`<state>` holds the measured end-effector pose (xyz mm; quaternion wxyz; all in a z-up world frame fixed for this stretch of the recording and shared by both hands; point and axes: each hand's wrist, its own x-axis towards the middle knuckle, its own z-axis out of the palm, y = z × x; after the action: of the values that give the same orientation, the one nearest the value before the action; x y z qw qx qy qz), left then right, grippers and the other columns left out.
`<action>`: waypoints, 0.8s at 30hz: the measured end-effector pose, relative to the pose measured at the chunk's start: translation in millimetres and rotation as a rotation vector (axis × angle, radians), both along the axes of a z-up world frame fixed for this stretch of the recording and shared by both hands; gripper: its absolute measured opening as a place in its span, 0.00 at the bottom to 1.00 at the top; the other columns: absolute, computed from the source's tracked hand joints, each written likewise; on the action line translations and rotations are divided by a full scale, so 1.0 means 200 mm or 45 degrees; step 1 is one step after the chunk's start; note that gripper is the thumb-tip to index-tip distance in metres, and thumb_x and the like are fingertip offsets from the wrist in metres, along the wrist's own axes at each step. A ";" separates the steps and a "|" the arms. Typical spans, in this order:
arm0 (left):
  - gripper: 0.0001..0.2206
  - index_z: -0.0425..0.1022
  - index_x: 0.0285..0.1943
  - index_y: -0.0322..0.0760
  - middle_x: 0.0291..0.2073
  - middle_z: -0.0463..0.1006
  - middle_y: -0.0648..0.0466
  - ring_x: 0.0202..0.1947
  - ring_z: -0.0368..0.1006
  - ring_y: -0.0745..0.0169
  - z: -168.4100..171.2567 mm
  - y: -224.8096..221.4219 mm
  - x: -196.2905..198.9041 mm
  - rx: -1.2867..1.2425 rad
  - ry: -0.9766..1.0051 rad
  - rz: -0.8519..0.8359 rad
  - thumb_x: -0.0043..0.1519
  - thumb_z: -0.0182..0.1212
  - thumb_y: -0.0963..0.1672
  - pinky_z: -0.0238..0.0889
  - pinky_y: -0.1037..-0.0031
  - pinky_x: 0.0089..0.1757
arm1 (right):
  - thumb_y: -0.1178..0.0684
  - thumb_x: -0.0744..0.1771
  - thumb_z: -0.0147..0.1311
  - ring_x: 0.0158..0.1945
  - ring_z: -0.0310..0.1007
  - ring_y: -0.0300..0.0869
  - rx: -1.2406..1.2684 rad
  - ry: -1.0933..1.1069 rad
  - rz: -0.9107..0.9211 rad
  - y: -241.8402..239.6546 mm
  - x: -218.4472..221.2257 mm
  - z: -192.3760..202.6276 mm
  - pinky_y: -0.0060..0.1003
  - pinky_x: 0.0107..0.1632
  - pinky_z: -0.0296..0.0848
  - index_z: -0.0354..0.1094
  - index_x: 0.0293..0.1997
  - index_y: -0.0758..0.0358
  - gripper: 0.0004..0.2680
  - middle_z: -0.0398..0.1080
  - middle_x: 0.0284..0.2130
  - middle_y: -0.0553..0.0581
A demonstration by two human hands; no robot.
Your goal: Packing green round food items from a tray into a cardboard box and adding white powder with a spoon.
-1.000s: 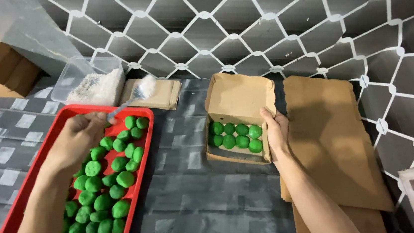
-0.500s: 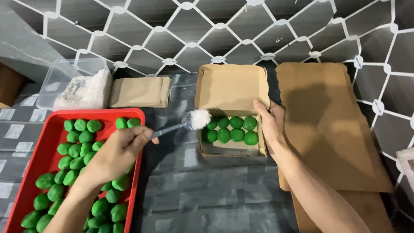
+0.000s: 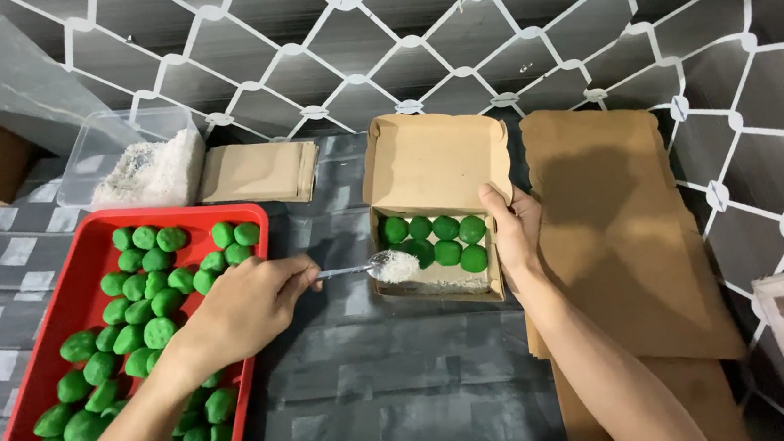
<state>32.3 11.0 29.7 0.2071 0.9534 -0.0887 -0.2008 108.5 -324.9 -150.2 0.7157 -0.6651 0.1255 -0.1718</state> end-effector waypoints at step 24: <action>0.16 0.74 0.45 0.48 0.19 0.78 0.63 0.15 0.77 0.57 -0.10 -0.22 -0.14 0.546 -0.953 -0.582 0.47 0.61 0.38 0.71 0.65 0.26 | 0.46 0.68 0.55 0.33 0.55 0.29 -0.288 -0.178 0.158 0.08 -0.18 0.32 0.28 0.39 0.56 0.57 0.26 0.52 0.12 0.56 0.24 0.38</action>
<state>4.3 -33.3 10.5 -0.0893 0.9375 -0.3207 0.1016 72.4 -308.5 -86.4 0.6524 -0.7345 0.0141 -0.1863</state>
